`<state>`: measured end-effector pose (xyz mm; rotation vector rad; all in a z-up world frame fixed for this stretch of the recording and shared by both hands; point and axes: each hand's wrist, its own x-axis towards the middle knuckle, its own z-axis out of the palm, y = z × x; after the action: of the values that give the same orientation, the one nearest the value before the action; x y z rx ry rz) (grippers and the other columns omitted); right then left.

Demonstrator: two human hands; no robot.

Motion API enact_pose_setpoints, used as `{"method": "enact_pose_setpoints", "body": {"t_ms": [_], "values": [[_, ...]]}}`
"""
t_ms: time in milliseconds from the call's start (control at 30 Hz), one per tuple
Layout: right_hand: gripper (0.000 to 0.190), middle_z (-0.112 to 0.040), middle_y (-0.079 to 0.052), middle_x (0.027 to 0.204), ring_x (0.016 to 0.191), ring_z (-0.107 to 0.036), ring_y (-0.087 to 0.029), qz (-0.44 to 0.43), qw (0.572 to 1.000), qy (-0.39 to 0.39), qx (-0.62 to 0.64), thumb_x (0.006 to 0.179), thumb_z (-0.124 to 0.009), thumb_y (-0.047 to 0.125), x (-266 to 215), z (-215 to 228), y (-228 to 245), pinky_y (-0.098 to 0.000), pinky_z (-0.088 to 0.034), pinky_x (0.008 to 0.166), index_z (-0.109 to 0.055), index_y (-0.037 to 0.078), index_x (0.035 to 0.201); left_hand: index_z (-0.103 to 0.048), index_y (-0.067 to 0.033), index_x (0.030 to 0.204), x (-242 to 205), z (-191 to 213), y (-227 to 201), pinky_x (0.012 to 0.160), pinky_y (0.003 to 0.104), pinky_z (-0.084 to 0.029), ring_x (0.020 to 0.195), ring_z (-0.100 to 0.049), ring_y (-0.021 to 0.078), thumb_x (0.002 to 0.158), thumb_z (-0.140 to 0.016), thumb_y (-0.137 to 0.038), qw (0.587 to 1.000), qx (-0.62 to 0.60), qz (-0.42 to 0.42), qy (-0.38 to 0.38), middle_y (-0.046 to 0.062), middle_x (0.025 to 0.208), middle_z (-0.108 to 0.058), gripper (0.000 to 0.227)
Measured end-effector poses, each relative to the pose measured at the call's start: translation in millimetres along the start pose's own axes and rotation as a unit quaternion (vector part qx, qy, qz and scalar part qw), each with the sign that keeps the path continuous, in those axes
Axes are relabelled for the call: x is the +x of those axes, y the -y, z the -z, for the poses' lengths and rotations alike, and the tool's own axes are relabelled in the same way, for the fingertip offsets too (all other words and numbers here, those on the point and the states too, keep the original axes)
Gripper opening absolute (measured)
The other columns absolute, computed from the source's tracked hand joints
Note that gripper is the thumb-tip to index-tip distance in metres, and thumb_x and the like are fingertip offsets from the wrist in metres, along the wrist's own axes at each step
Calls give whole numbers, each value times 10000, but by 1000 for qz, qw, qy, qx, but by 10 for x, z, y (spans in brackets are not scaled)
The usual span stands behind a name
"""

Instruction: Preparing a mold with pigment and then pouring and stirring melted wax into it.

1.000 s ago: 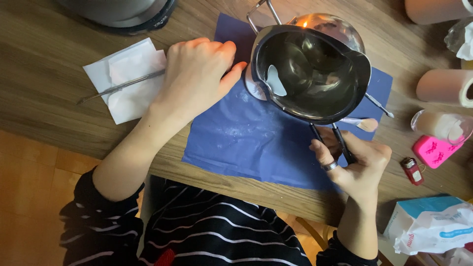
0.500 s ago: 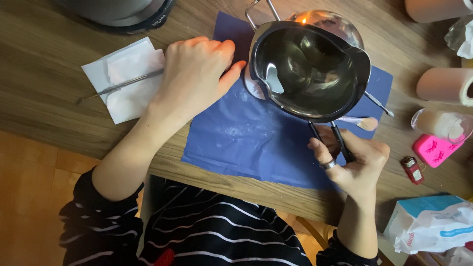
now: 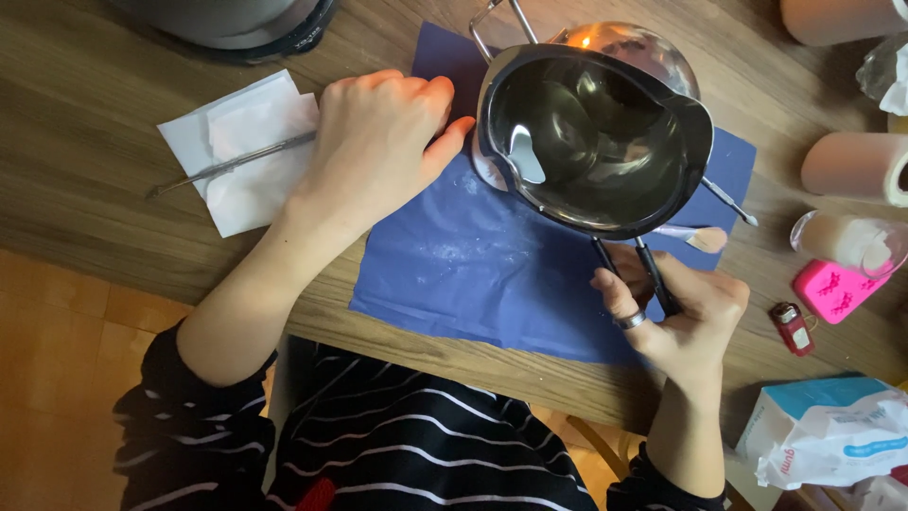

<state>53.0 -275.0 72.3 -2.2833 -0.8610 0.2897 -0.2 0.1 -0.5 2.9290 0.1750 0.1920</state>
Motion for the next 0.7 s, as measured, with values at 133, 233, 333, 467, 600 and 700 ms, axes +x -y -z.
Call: {"method": "enact_pose_setpoints", "body": {"t_ms": [133,233,333,467,600,700], "values": [[289,-619,-46,619,563,-493,-35,5,1000,-1,-10,824,-714,121,-22,3,-43,-193,-342,493,-562,2,608,-488,-154,670,3,9,-3,378,370,-387,497,-554,232,936,-659,-418,1000,-4,3,4,1,551,-510,412],[227,-589,-6,585,541,-407,-23,-8,1000,1,-8,833,-713,119,-14,18,-11,-187,-339,510,-612,10,661,-493,-152,678,2,-1,1,382,386,-392,499,-559,254,931,-654,-430,1000,-3,4,2,9,558,-515,408],[151,-685,-110,769,582,-566,-63,-35,999,3,24,815,-704,71,-3,34,16,-180,-437,546,-686,-63,881,-478,-153,668,1,0,0,377,373,-377,504,-551,232,933,-662,-421,1000,0,0,0,-6,543,-498,420],[155,-668,-112,732,552,-541,-72,-47,999,-4,28,827,-698,70,-6,53,0,-189,-436,547,-678,-74,882,-447,-151,652,-2,7,0,378,370,-375,486,-528,228,932,-681,-397,1000,-12,3,-3,-7,537,-477,440],[160,-676,-136,759,605,-594,-96,-52,998,-2,25,825,-698,59,-10,59,-5,-201,-471,589,-679,-82,898,-444,-153,652,-4,5,1,380,371,-376,489,-530,228,926,-687,-389,1000,-13,3,-6,-5,541,-480,436],[176,-679,-133,780,585,-570,-79,-47,999,-5,28,814,-719,63,-27,51,-34,-189,-457,566,-683,-78,914,-449,-155,652,-4,9,1,383,371,-376,488,-529,227,926,-684,-388,1000,-14,5,-3,-4,538,-480,430]]}}
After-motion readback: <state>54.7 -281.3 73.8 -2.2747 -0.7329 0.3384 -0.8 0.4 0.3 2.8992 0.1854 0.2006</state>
